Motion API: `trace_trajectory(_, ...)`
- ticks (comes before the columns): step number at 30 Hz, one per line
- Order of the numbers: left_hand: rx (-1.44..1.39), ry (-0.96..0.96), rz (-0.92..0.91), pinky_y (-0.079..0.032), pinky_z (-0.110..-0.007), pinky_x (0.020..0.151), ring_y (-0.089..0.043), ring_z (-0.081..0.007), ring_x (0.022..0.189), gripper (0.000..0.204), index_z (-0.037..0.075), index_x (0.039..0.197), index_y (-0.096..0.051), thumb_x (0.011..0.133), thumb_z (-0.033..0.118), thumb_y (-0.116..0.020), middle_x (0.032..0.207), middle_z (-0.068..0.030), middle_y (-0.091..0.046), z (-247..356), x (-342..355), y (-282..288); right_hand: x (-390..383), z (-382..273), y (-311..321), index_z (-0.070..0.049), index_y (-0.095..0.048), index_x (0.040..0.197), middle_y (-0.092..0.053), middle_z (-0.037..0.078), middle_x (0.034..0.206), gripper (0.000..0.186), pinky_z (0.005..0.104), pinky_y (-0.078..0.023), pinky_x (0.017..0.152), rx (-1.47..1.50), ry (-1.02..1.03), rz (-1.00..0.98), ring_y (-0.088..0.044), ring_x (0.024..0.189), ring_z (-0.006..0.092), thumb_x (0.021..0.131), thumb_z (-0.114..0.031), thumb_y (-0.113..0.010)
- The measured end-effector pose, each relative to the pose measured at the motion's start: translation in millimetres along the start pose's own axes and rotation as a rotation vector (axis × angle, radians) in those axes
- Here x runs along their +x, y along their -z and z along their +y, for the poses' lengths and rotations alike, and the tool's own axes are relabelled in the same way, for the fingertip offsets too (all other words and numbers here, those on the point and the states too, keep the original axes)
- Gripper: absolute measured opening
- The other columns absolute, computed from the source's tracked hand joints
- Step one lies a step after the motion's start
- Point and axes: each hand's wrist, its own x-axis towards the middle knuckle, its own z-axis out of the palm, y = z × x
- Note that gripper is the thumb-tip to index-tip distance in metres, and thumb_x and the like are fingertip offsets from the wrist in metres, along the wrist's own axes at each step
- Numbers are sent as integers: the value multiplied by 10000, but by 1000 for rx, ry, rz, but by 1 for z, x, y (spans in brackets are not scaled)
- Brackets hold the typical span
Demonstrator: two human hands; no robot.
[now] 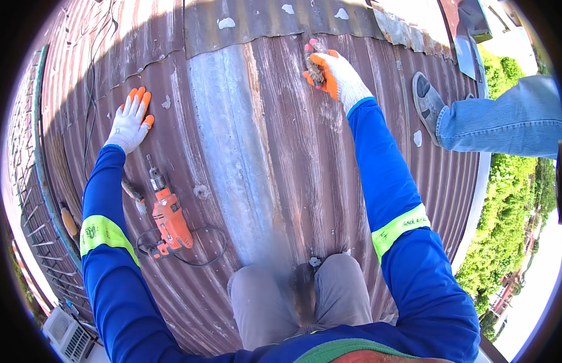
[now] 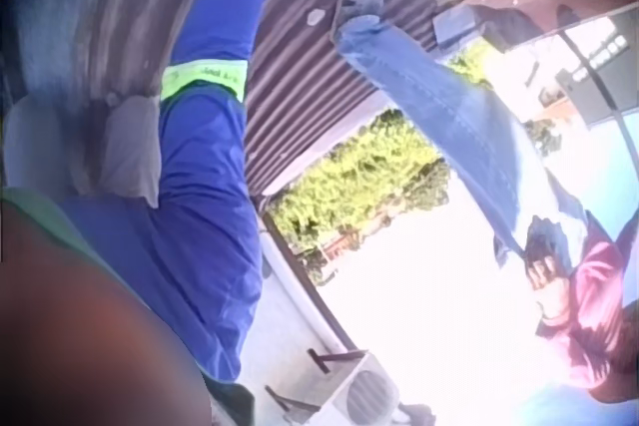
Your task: The person uses a corded drill to fasten a metal sheet onto a corrugated metal roof. They position the sheet, drill fasteners, and adjust the sheet while a coworker assists nearby.
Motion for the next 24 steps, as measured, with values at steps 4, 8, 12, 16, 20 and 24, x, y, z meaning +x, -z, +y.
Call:
trace_trajectory(4, -87, -41, -49, -425, -504, 1125, -222, -344, 1592, 749, 110, 1664, -236, 1035, 425, -496, 1724, -132, -249, 0, -3, 39, 5, -5, -8, -135, -577, 1200, -675, 123, 1008, 322, 334, -589, 585, 263, -253, 66, -717, 829, 247, 958, -240, -760)
trace_trajectory(8, -495, 171, 245, -434, -492, 1131, -441, -384, 1450, 720, 73, 1563, -422, 962, 408, -631, 1584, -213, -445, 87, -4, 76, 17, -6, -10, -73, -609, 1086, -655, 115, 888, 203, 301, -574, 571, 316, -262, -82, -670, 736, 208, 960, -185, -723)
trace_trajectory(12, -1279, -94, 485, -301, -471, 1253, -342, -428, 1522, 739, 118, 1581, -420, 912, 233, -712, 1606, -208, -424, 255, 0, 130, 22, 8, -17, -9, -608, 888, -559, 53, 718, 146, 250, -377, 445, 132, -234, -9, -527, 542, 127, 958, -134, -636)
trace_trajectory(16, -1919, 211, 298, -511, -466, 1034, -630, -450, 1230, 825, -38, 1491, -479, 907, 500, -704, 1364, -319, -577, 322, 89, 216, 25, 20, -22, -76, -576, 956, -578, 67, 681, 178, 385, -368, 405, 72, -106, 183, -491, 456, 190, 953, -242, -642)
trace_trajectory(20, -1516, 278, 49, -520, -480, 1035, -637, -460, 1221, 957, -65, 1398, -528, 797, 650, -736, 1364, -338, -543, 313, 153, 251, 36, 24, -11, -92, -586, 982, -602, 76, 709, 239, 395, -390, 423, 65, -166, 105, -519, 479, 203, 986, -329, -612)
trace_trajectory(24, -1701, 255, -60, -607, -419, 849, -728, -365, 1071, 945, -125, 1440, -443, 813, 471, -824, 1356, -318, -607, 305, 167, 254, 54, 27, -12, -107, -595, 1009, -627, 84, 736, 310, 406, -412, 442, 62, -252, 38, -547, 501, 217, 1020, -416, -583)
